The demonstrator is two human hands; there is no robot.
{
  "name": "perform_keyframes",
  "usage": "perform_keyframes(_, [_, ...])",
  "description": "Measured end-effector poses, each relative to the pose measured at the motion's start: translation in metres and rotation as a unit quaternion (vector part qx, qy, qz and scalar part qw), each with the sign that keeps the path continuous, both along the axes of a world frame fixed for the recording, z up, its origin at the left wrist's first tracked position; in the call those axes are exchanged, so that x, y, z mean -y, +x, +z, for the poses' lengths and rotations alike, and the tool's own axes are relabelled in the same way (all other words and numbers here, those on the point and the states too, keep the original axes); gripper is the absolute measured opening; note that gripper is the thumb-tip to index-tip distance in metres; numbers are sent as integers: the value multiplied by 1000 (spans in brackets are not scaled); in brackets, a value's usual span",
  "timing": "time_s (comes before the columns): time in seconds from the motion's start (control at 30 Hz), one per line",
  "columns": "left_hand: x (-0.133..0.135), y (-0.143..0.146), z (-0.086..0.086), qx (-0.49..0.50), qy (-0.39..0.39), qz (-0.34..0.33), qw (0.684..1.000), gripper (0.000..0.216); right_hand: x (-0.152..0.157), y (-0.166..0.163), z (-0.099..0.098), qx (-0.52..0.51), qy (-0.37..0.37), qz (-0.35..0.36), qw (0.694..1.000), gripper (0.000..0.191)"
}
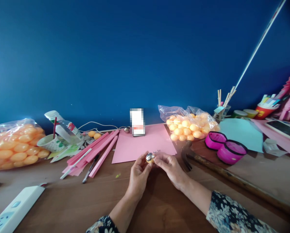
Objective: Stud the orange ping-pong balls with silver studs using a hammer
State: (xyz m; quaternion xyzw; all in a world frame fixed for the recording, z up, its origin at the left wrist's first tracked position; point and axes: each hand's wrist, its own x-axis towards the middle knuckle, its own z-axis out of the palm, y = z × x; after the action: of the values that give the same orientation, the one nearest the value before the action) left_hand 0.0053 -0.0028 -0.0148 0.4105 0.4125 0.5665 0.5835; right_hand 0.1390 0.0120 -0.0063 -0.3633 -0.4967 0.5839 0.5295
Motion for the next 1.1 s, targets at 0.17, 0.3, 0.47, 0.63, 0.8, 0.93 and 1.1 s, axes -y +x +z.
perform_keyframes(0.17, [0, 0, 0, 3, 0, 0, 1000, 48, 0, 0, 2, 0, -4, 0, 1000, 21])
perform_keyframes(0.3, [-1, 0, -1, 12, 3, -4, 1000, 47, 0, 0, 3, -1, -4, 2, 1000, 21])
perform_keyframes(0.47, [-1, 0, -2, 18, 4, -1, 1000, 46, 0, 1, 1, 4, -9, -3, 1000, 22])
perform_keyframes(0.63, [-1, 0, -2, 26, 7, 1, 1000, 45, -1, 1, 0, 3, -6, 6, 1000, 24])
perform_keyframes(0.8, [0, 1, 0, 23, 4, 0, 1000, 47, 0, 0, 2, -1, -9, 4, 1000, 24])
perform_keyframes(0.93, [-1, 1, 0, 20, 8, 4, 1000, 47, 0, 0, 3, 1, -10, 4, 1000, 24])
perform_keyframes(1.1, [-1, 1, 0, 18, 6, 5, 1000, 48, 0, 0, 3, -6, -10, 9, 1000, 23])
